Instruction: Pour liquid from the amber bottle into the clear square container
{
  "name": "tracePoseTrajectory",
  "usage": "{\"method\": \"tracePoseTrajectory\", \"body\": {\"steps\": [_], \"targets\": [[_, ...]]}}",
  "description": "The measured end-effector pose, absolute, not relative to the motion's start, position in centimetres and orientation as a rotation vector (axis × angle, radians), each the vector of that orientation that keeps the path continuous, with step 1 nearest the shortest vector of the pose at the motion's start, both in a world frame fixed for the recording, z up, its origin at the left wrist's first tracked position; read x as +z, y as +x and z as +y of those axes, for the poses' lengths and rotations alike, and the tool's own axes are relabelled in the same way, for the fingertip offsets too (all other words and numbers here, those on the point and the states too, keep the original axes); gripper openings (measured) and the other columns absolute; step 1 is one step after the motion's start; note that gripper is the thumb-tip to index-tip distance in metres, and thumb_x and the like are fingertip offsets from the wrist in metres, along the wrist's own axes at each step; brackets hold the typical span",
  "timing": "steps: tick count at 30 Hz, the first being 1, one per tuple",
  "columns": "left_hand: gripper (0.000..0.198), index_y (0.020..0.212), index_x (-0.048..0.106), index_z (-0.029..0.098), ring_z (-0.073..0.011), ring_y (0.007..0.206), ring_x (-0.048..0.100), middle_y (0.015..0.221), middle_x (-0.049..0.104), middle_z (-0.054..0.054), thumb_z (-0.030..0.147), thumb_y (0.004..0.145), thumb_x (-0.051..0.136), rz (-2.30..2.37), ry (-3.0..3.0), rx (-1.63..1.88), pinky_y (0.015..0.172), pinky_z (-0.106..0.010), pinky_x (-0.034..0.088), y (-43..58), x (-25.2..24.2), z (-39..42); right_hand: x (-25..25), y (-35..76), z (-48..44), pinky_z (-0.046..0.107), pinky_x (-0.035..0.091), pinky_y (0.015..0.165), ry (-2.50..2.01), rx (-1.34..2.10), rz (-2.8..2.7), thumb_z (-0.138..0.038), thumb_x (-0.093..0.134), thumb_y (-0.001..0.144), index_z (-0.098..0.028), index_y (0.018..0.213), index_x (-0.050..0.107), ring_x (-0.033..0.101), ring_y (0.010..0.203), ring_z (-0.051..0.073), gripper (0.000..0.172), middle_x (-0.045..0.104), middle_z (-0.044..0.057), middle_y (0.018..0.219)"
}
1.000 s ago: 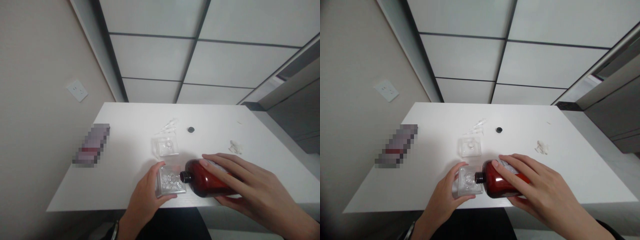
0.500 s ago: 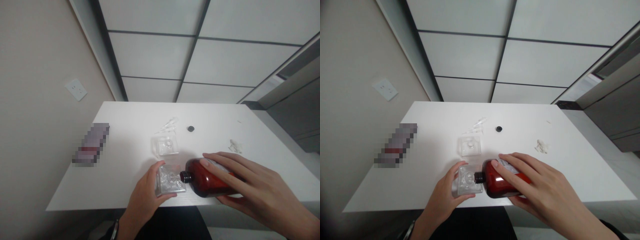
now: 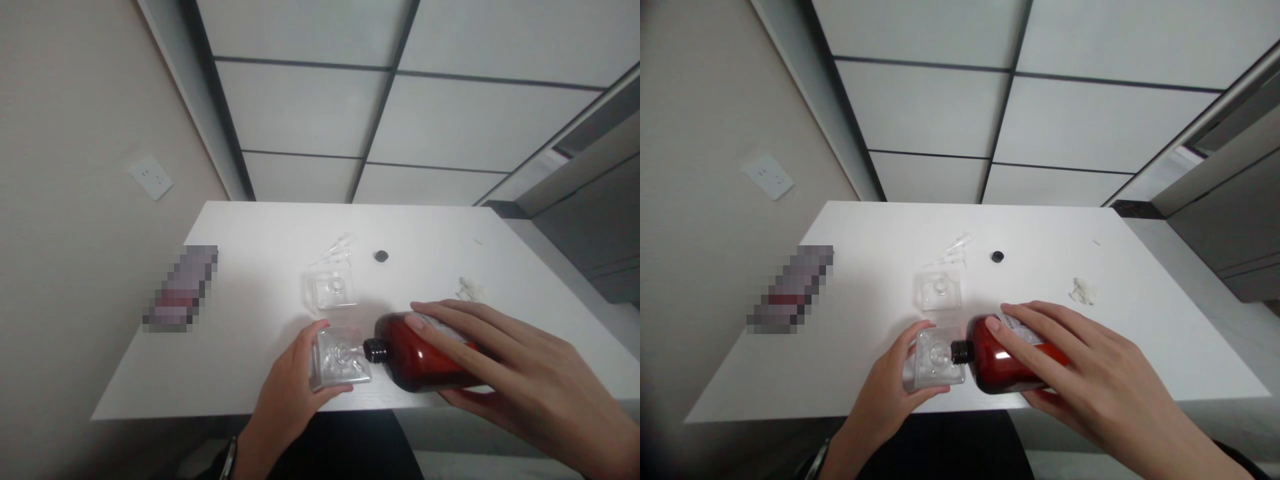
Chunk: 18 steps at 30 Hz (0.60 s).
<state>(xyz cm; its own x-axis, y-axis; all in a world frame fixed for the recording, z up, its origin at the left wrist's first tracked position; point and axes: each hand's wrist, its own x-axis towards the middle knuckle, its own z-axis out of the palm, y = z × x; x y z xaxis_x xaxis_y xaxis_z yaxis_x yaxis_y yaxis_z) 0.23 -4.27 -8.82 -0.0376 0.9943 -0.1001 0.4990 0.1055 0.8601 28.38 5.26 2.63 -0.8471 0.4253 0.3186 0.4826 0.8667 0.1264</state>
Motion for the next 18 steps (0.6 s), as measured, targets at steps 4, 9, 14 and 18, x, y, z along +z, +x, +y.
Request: {"method": "tracePoseTrajectory", "body": {"steps": [4, 9, 14, 18], "targets": [[0.086, 0.147, 0.049, 0.030, -0.0329, 0.139, 0.062, 0.153, 0.062, -0.009, 0.026, 0.074, 0.093, 1.644, 1.494, 0.837, 0.119, -0.054, 0.050, 0.20, -8.88, -4.29, 2.91, 28.45, 5.22, 0.044, 0.064, 0.079, -0.690, -0.306, -2.764, -0.027, 0.048, 0.105, -0.020, 0.159, 0.045, 0.071, 0.111, 0.033, 0.055, 0.073, 0.016, 0.134], [0.086, 0.147, 0.049, 0.030, -0.0322, 0.138, 0.063, 0.153, 0.062, -0.010, 0.024, 0.073, 0.093, 1.651, 1.504, 0.823, 0.118, -0.053, 0.050, 0.19, -8.75, -4.23, 3.24, 28.45, 5.30, 0.044, 0.063, 0.080, -0.679, -0.331, -2.766, -0.025, 0.047, 0.105, -0.018, 0.158, 0.046, 0.070, 0.111, 0.033, 0.053, 0.072, 0.016, 0.133], [0.087, 0.146, 0.048, 0.030, -0.0330, 0.138, 0.062, 0.151, 0.063, -0.010, 0.022, 0.073, 0.094, 1.656, 1.499, 0.807, 0.119, -0.056, 0.048, 0.16, -8.67, -4.22, 3.41, 28.34, 5.40, 0.046, 0.063, 0.079, -0.667, -0.364, -2.780, -0.023, 0.046, 0.105, -0.017, 0.163, 0.038, 0.071, 0.111, 0.035, 0.060, 0.073, 0.017, 0.133], [0.087, 0.147, 0.048, 0.031, -0.0320, 0.138, 0.062, 0.151, 0.063, -0.009, 0.021, 0.073, 0.093, 1.658, 1.471, 0.784, 0.119, -0.057, 0.048, 0.23, -8.41, -4.25, 3.53, 28.32, 5.33, 0.047, 0.063, 0.079, -0.666, -0.392, -2.770, -0.026, 0.043, 0.107, -0.016, 0.165, 0.034, 0.071, 0.110, 0.035, 0.059, 0.074, 0.018, 0.131]]}}
